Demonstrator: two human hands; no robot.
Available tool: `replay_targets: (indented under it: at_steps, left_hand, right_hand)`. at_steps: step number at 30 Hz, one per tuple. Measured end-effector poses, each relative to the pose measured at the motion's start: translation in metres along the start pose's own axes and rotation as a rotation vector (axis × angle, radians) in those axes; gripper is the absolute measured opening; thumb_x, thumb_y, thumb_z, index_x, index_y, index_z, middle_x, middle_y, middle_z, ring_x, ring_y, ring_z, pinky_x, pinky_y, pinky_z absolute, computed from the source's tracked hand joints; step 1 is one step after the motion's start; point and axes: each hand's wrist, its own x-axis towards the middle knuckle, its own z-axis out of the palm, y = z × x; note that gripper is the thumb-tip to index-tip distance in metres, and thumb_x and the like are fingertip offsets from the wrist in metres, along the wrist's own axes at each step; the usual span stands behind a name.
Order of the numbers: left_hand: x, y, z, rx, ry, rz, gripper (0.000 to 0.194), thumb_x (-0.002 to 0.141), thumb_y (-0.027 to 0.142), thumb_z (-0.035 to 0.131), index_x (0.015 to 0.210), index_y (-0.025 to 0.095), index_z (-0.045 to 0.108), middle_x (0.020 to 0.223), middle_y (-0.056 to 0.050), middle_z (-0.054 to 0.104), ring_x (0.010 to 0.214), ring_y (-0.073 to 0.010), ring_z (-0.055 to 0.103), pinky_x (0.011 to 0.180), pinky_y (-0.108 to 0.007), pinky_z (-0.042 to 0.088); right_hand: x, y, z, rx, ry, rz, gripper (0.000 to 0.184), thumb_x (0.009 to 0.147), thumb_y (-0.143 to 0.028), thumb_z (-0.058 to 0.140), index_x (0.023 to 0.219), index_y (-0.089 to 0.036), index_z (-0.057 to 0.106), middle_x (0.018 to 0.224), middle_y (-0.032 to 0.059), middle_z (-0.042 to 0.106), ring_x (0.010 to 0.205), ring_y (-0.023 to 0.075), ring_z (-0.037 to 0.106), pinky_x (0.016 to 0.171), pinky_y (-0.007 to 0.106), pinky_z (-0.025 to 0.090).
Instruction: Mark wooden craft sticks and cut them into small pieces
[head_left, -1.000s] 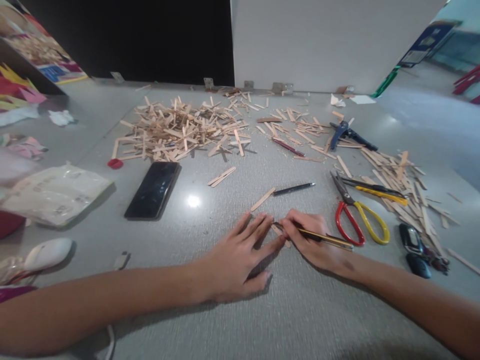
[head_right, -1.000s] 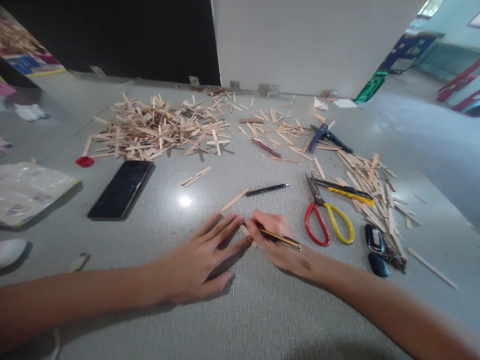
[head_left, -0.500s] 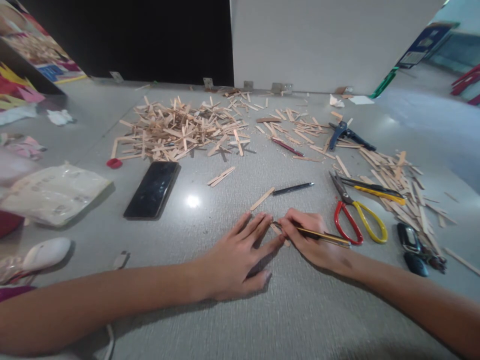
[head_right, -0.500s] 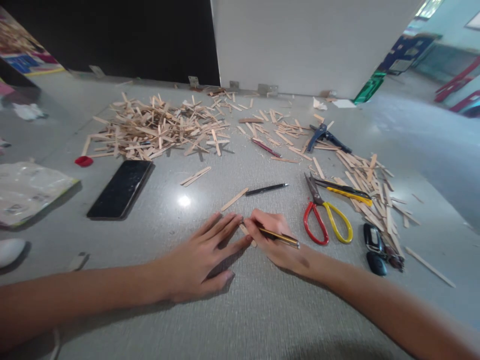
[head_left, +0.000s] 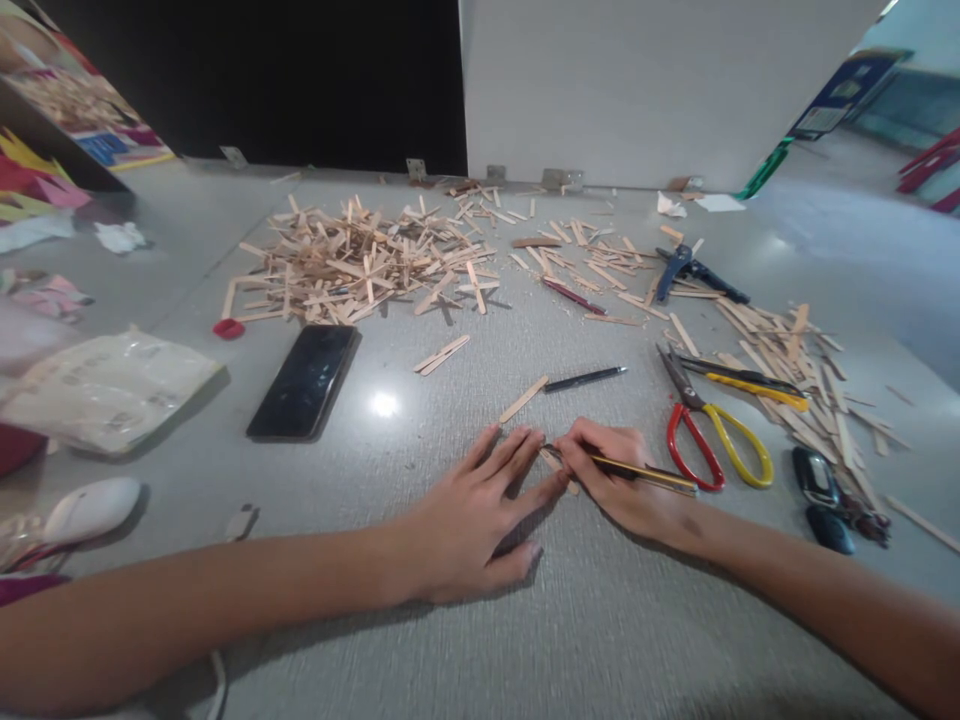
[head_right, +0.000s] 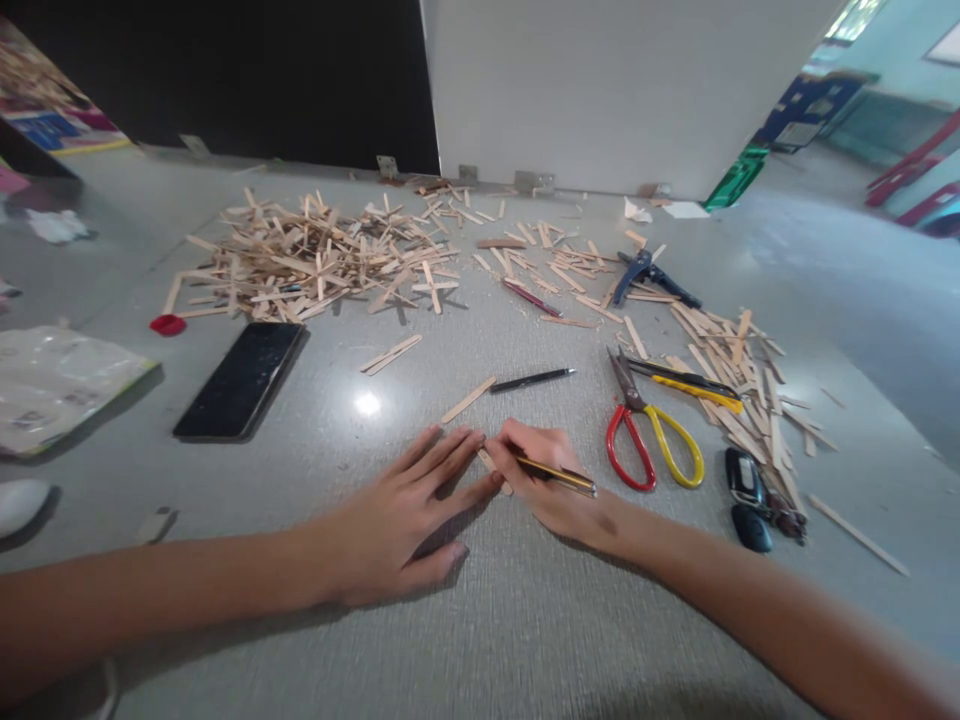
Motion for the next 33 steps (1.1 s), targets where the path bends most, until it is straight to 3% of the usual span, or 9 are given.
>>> replay_targets:
  at_steps: [6,15,21,27,33]
  left_hand:
    - [0.000,0.000,0.001,-0.003,0.014,-0.006,0.084,0.103,0.045,0.060,0.173,0.018,0.022,0.177,-0.023,0.030,0.166,-0.0429,0.022,0.133,-0.065,0.020]
    - [0.000,0.000,0.002,0.008,0.005,0.003,0.088,0.103,0.045,0.062,0.173,0.016,0.018,0.176,-0.026,0.028,0.166,-0.0451,0.022,0.132,-0.067,0.022]
    - [0.001,0.000,-0.001,-0.021,0.025,0.011,0.073,0.102,0.043,0.063,0.168,0.026,0.037,0.178,-0.021,0.028,0.164,-0.0462,0.026,0.131,-0.070,0.021]
    - [0.004,0.002,0.000,-0.034,0.059,0.005,0.077,0.103,0.053,0.062,0.171,0.032,0.032,0.178,-0.017,0.029,0.163,-0.0456,0.028,0.131,-0.073,0.017]
    - [0.004,0.003,-0.002,0.002,0.017,0.000,0.080,0.102,0.058,0.063,0.170,0.029,0.035,0.176,-0.020,0.031,0.163,-0.0477,0.028,0.129,-0.075,0.018]
  right_hand:
    - [0.000,0.000,0.000,0.008,-0.004,0.005,0.053,0.111,-0.059,0.044,0.072,-0.024,0.051,0.058,-0.0044,0.054,0.052,0.0123,0.048,0.052,0.026,0.037]
    - [-0.005,0.014,0.003,-0.015,-0.015,-0.113,0.052,0.115,-0.053,0.043,0.073,-0.023,0.049,0.063,-0.0048,0.050,0.054,0.0116,0.046,0.052,0.026,0.035]
    - [-0.008,0.021,0.005,-0.070,-0.010,-0.078,0.049,0.115,-0.050,0.043,0.074,-0.024,0.046,0.065,-0.0044,0.048,0.056,0.0126,0.045,0.053,0.027,0.036]
    - [-0.008,0.017,0.004,-0.096,-0.027,-0.121,0.047,0.116,-0.047,0.038,0.074,-0.025,0.045,0.065,-0.0034,0.049,0.055,0.0140,0.046,0.056,0.030,0.039]
    - [-0.008,0.017,0.003,-0.124,-0.022,-0.159,0.048,0.116,-0.045,0.038,0.074,-0.025,0.045,0.063,-0.0037,0.049,0.054,0.0133,0.046,0.055,0.030,0.037]
